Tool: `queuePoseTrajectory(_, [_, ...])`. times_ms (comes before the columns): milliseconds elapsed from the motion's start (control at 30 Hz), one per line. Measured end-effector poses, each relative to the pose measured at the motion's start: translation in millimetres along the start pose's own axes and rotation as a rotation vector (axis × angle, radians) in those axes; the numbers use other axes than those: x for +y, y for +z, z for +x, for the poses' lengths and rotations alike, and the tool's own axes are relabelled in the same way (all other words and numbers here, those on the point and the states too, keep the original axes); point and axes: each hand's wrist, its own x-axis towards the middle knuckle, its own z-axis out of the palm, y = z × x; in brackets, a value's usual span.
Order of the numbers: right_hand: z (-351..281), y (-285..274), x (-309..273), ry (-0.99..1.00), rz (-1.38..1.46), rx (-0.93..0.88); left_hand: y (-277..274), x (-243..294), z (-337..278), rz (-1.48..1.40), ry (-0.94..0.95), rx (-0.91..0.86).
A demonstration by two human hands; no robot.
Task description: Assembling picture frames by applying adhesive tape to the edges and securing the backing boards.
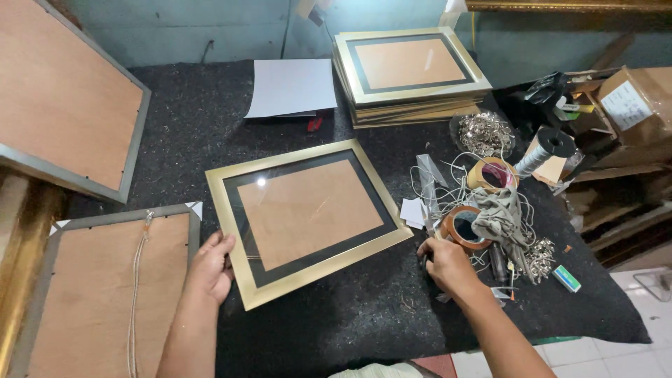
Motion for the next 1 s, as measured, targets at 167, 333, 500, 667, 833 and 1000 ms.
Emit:
queuePoseTrajectory(167, [-16.5, -30.1, -25.1, 0.016, 0.058, -0.143, -1.1, 40.4, -25.0, 0.086, 0.03, -0.083])
queuePoseTrajectory(333, [-16.6, -47.4, -51.4, 0.156, 0.239, -0.102, 29.7, 87.9, -85.9, 0.14, 0.115, -0.164])
queuePoseTrajectory(500, [-9.1, -82.9, -79.7, 0.136, 0.846, 0.286, 46.7, 96.6, -89.7, 0.205, 0.058, -0.032])
queuePoseTrajectory(667, [-2.1, -100.6, -118.0, 0.15, 1.336, 0.07, 64.0, 85.1, -73.6, -0.254, 0.322, -0.133])
queuePoseTrajectory(833, [16.3, -93.1, -136.4, 0.039, 1.794, 0.131, 78.7, 111.4, -82.4, -0.21, 0.485, -0.128])
queuePoseTrajectory(1000, [23.0, -77.9, -144.7, -0.014, 1.832, 0.212, 83.6, 145.6, -95.8, -0.131, 0.9, -0.062])
